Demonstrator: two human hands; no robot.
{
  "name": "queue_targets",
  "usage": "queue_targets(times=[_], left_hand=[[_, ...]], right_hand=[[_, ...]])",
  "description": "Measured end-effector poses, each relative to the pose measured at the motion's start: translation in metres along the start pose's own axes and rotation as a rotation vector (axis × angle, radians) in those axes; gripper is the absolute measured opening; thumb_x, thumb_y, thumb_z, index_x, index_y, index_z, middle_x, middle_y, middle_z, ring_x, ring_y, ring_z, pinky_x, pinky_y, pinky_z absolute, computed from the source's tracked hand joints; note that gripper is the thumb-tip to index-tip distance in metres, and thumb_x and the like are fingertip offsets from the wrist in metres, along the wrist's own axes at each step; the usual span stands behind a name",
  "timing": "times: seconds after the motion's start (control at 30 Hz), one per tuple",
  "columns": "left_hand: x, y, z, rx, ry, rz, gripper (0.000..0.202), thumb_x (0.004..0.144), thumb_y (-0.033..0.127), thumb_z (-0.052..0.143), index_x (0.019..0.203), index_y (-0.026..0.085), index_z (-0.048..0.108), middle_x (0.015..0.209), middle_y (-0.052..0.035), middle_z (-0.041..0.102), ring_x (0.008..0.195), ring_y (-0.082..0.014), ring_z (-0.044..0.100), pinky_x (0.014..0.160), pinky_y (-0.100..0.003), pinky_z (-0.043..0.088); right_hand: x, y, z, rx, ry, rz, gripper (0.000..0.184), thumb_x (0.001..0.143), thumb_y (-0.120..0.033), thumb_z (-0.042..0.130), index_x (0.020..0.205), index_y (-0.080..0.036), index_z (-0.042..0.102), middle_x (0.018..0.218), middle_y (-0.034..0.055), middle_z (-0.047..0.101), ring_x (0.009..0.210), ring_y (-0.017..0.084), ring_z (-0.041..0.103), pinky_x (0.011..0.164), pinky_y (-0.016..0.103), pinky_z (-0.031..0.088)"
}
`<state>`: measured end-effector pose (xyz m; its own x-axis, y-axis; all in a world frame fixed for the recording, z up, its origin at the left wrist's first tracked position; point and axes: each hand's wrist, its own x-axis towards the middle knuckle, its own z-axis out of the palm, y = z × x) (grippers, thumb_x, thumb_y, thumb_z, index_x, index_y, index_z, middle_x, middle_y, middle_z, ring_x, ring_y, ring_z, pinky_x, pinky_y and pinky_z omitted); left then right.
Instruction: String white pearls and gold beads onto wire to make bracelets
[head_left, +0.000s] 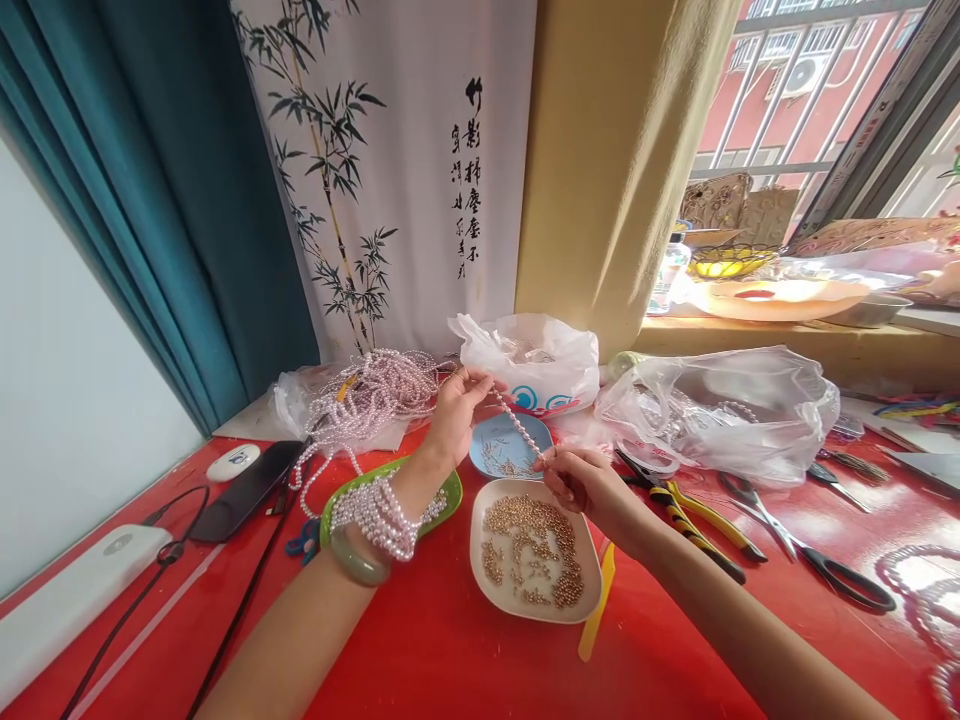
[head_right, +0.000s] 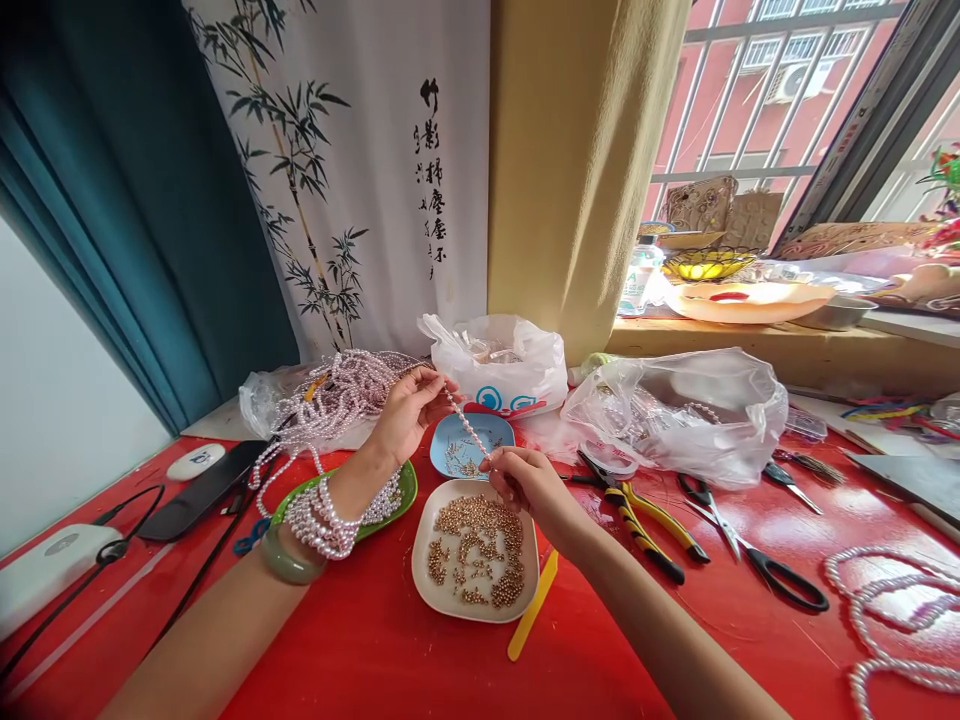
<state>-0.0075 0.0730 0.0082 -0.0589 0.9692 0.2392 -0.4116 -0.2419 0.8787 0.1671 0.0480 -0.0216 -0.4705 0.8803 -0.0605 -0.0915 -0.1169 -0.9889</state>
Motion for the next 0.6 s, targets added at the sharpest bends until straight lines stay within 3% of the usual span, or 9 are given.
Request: queue_targets(times=[0.27,0.6], left_hand=[[-0.0010,0.0002,0.0020,-0.024,0.016,-0.035,0.011,0.071,0.019,0.060,0.072,0.015,0.049,0.071,0.0002,0.062,0.064,-0.0113,0.063,0.057,-0.019,0.048],[-0.0007,0.0002,-0.0007,-0.035,-0.008,-0.053,0.015,0.068,0.024,0.065,0.073,0.015,0.054,0.077,-0.0037,0.066,0.066,-0.0146,0.064,0.061,-0.024,0.048]], right_hand=[[-0.0009,-0.0018,0.0032,-0.031,0.004,-0.018,0.022,0.077,-0.034,0.047,0.071,-0.015,0.055,0.045,-0.0091,0.029,0.039,0.005,0.019,0.039,0.022,0.011],[0.0030,0.0015,-0.0013,-0.210,0.027,-0.047,0.026,0.077,-0.038,0.046,0.072,-0.014,0.056,0.047,-0.0072,0.038,0.040,0.005,0.030,0.039,0.020,0.022]])
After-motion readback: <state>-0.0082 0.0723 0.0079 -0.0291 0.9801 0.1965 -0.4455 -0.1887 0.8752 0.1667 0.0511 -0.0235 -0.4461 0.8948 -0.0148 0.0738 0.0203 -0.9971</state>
